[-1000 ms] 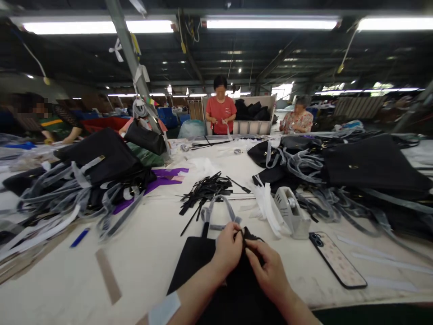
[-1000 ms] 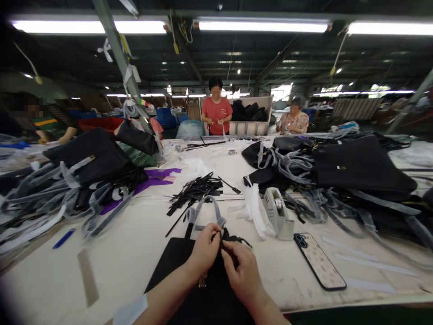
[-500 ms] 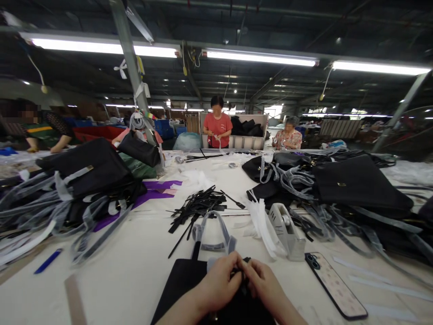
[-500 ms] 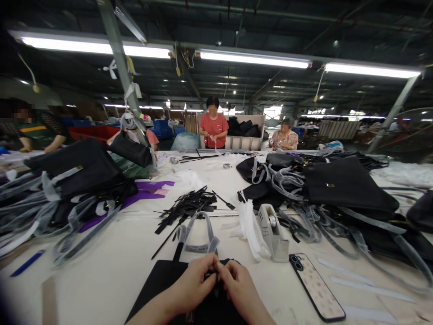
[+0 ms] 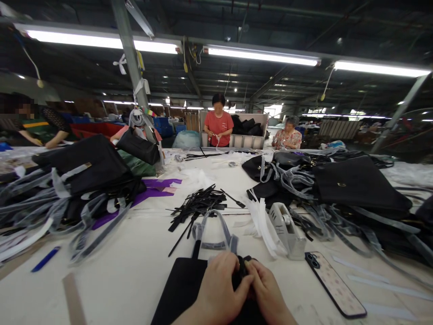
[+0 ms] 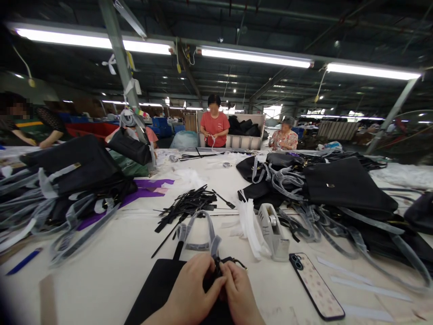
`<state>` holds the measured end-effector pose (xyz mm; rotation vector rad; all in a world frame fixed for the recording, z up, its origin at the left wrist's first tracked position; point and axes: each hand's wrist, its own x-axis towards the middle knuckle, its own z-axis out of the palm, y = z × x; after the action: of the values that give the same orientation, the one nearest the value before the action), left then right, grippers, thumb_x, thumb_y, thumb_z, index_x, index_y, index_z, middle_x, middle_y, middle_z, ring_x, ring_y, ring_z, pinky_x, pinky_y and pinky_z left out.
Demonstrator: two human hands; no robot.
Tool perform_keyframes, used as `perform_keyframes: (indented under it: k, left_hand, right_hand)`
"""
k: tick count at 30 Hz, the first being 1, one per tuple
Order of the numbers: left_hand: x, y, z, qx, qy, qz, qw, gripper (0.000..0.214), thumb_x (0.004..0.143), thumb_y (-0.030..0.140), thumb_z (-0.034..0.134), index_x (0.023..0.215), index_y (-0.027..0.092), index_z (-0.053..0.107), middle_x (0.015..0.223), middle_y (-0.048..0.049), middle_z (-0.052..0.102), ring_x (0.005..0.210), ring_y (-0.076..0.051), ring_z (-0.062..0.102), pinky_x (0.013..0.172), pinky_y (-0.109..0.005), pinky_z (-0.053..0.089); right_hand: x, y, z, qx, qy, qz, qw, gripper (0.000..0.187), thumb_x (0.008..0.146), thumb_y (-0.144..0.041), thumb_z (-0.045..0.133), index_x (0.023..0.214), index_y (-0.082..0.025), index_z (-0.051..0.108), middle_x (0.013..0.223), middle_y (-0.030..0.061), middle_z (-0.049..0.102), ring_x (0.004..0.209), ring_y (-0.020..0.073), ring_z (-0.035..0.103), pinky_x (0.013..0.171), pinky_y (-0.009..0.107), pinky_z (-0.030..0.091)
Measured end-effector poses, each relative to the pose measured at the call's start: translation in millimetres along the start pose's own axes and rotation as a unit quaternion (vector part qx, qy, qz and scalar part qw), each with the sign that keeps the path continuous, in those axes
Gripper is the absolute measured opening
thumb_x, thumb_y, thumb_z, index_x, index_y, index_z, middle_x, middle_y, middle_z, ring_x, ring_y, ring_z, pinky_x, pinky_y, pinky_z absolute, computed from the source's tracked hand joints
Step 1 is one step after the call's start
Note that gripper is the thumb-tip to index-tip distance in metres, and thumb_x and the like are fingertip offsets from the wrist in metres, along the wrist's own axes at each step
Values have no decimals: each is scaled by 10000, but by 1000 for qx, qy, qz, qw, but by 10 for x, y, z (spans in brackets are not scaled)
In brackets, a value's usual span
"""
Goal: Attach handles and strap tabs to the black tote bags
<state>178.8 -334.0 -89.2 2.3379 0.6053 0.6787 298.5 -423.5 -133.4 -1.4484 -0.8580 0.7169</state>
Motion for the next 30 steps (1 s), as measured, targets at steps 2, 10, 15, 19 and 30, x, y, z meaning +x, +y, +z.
perform_keyframes:
  k: [2,10,15,19,30]
  left_hand:
    - [-19,-6,-2,-5,-18,8,1000,163,851,350,542,783,204,561,808,-73,588,794,-240,528,728,-354,365]
    - [-9,-11,-173,21,-137,-4,990,120,869,229,482,842,185,590,817,-42,628,763,-183,571,733,-302,417]
    - [-100,-83,-112,93,-128,-4,987,106,866,199,456,871,172,559,852,-56,607,815,-189,571,775,-314,438]
    - [-79,-205,-67,185,-100,-16,977,140,905,204,409,927,158,539,912,-83,601,896,-212,564,834,-344,435]
    - [97,-434,-141,120,-142,-54,981,110,870,244,505,845,177,588,835,-40,653,765,-164,592,708,-267,425]
  right_hand:
    - [-16,-28,-18,-15,-5,-1,1000,496,874,-651,431,692,-199,522,536,-25,456,482,133,439,463,259,353]
    - [-143,-93,-118,-130,-29,3,991,410,925,-548,410,751,-203,547,601,-6,543,534,152,516,522,268,389]
    - [-189,-110,-113,-269,-71,-37,960,376,936,-442,408,639,-222,473,557,-6,524,546,160,502,561,279,358]
    - [-220,-127,-139,-318,-78,-54,943,355,914,-388,417,597,-229,423,542,-8,490,525,153,452,535,280,324]
    - [-384,-53,-206,-226,-139,37,963,357,884,-394,466,577,-219,414,517,-27,459,481,124,435,473,243,317]
